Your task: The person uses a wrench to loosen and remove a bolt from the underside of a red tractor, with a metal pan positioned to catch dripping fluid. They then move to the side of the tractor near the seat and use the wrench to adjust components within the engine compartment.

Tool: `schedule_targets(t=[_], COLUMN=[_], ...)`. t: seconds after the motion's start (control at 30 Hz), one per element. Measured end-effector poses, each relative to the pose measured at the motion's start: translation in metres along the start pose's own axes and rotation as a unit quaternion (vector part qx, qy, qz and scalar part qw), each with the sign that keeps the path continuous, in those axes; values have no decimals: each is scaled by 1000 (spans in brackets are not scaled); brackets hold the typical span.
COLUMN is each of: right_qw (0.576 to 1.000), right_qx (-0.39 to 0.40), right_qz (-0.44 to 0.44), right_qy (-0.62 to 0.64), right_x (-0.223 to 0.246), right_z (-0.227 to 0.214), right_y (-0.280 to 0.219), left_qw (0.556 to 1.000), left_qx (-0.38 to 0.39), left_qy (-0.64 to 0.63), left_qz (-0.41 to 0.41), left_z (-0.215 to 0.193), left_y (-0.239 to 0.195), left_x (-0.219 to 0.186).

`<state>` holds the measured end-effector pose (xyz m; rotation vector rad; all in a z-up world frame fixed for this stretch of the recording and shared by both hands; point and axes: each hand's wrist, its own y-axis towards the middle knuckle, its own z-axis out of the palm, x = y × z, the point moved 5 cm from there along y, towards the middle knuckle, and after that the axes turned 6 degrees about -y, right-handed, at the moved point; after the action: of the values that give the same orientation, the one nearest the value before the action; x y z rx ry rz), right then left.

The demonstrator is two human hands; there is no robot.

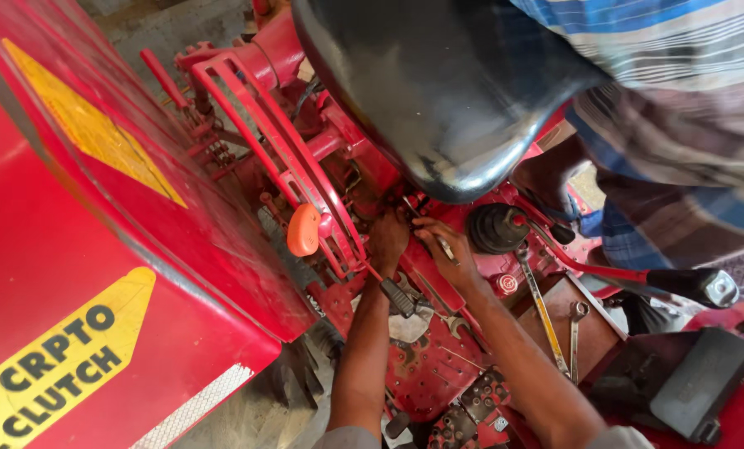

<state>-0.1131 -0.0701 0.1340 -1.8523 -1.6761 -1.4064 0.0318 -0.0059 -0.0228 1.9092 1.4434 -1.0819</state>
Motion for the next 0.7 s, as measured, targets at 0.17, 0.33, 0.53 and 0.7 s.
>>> schedule_targets(t=[0.17, 0.33, 0.53, 0.7], right_qw=[987, 968, 943, 935], right_qx=[24, 127, 270, 281], right_qz=[158, 205, 154, 87], right_qy=[25, 67, -120, -195], right_x=[-20, -28, -33, -17], right_z=[-8, 5, 49, 71], right_y=[38, 124, 182, 185], left_qw=[1000, 999, 999, 999], left_qx=[-11, -36, -14, -25], left_qy=[19, 10, -26, -26], left_qz=[16, 33, 25, 15], left_z=[6, 8, -1, -7], left_y=[8, 11, 4, 5], left_x=[2, 2, -7, -13])
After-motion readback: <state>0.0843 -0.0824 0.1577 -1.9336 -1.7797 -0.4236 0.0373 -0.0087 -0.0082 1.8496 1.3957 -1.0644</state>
